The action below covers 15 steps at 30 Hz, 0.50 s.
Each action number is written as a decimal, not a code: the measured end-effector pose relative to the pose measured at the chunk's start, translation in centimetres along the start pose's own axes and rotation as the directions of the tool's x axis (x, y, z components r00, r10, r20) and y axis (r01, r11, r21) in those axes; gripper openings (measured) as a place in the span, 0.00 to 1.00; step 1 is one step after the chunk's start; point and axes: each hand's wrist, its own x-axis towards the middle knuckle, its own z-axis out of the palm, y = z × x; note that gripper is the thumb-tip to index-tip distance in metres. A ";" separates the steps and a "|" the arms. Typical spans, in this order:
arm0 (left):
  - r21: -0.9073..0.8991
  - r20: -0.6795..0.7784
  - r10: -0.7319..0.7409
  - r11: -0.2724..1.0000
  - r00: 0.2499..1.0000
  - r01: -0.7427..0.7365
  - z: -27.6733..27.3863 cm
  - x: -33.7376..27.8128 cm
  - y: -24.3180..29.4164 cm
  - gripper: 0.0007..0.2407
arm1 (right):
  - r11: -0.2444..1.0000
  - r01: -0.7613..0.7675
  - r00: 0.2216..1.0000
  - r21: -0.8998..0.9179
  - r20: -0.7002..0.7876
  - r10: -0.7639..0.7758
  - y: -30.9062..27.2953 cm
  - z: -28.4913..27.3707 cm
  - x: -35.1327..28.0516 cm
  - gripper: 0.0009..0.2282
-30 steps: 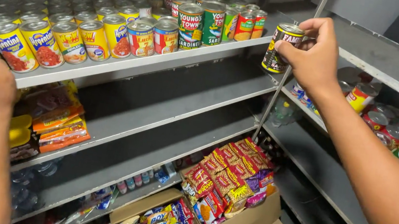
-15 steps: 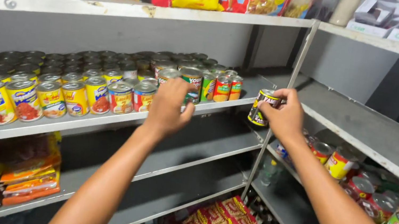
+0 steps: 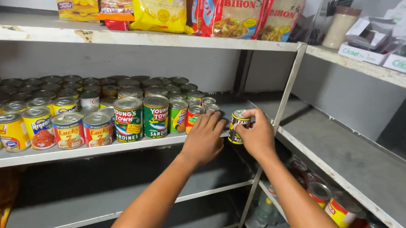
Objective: Organizing and arranging various canned food products on grocery store shelves.
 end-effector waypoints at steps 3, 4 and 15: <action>0.160 0.023 0.019 0.987 1.000 -0.023 3.0 1.1 -0.8 0.27 | 0.999 -0.008 1.000 0.050 0.016 0.008 2.6 2.5 2.7 0.17; 0.164 0.035 0.009 0.986 0.999 -0.015 4.1 1.1 -1.2 0.27 | 0.998 -0.017 0.999 0.057 0.028 0.015 3.7 3.3 3.4 0.17; 0.531 0.017 0.211 0.826 0.977 -0.188 6.6 1.4 -3.6 0.21 | 0.965 -0.094 0.992 0.244 0.107 0.070 8.2 10.2 7.8 0.12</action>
